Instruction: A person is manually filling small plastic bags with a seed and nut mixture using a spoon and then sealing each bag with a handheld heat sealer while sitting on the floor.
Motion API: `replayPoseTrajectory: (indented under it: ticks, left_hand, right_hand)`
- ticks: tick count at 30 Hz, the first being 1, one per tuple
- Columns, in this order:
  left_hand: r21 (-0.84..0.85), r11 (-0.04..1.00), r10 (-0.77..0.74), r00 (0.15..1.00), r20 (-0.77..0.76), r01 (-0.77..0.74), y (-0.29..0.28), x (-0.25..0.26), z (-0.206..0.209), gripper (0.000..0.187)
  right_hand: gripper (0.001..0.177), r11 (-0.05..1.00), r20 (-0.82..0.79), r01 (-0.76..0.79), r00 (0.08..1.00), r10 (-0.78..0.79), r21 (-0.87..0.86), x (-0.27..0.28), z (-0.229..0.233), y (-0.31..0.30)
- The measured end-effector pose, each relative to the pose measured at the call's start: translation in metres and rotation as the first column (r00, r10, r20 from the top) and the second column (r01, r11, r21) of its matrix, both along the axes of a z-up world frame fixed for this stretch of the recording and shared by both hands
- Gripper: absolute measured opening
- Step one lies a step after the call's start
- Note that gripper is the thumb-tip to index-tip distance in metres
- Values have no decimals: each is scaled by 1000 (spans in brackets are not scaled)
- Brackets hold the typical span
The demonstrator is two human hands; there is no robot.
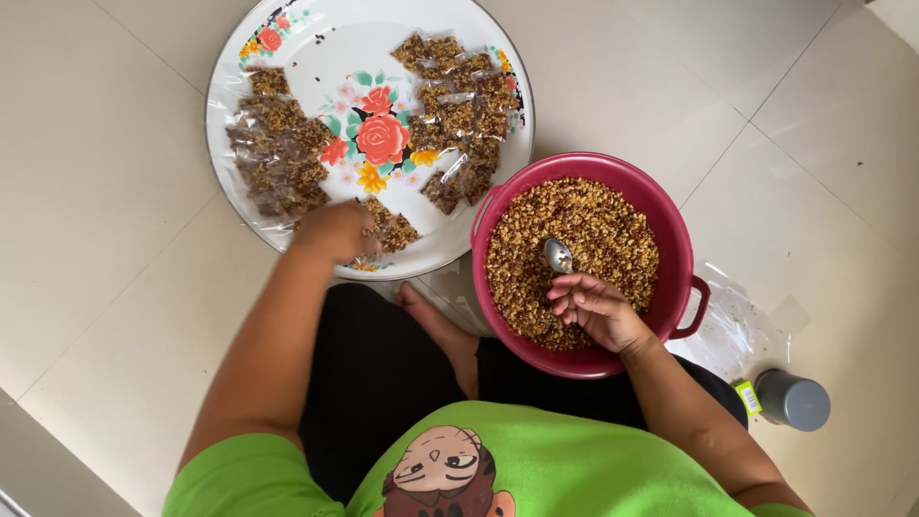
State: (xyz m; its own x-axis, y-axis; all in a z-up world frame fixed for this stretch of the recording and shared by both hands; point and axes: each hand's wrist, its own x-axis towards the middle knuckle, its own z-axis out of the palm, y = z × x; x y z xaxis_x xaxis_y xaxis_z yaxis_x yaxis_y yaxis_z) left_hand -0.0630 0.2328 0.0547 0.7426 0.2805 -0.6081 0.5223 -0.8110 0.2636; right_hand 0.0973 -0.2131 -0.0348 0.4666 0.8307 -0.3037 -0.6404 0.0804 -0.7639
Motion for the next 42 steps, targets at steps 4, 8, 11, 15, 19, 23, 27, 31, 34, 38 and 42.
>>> replayPoseTrajectory:
  ticks: [4,8,11,15,19,23,27,31,34,38,42]
  left_hand:
    - [116,987,-101,993,-64,108,-13,6,-69,66]
    - [157,984,-83,996,-38,88,2,6,-126,73]
    - [91,996,-11,999,30,9,0,2,-114,64]
    - [-52,981,195,970,148,-189,8,-5,-116,35]
    - [-49,988,151,988,35,-149,1,-11,-44,51]
    - [17,967,253,965,67,-255,46,-7,-34,54]
    - [134,923,344,930,132,-360,110,3,-74,66]
    - [105,897,413,899,145,-429,143,12,-111,67]
    - [54,880,460,876,148,-472,157,15,-140,60]
    - [101,866,452,854,257,-489,156,16,-156,46]
    - [102,934,252,835,489,-341,122,22,-75,28]
  right_hand:
    - [44,1000,14,13,1000,-13,3,-6,5,-2]
    - [44,999,24,47,999,-47,-23,-16,17,-6]
    - [44,997,34,73,997,-72,-29,-17,20,-8]
    - [42,994,51,102,994,-99,-48,-23,25,-12]
    - [42,992,66,88,994,-82,-90,-27,31,-13]
    - [42,987,88,59,995,-46,-149,-29,27,-13]
    - [43,978,90,46,996,-28,-202,-27,28,-6]
    - [43,974,82,58,996,-40,-221,-26,28,-3]
    - [43,966,77,59,996,-41,-250,-23,29,-3]
    - [43,964,67,60,997,-44,-261,-20,28,-4]
    - [43,957,88,33,996,-8,-289,-23,35,-3]
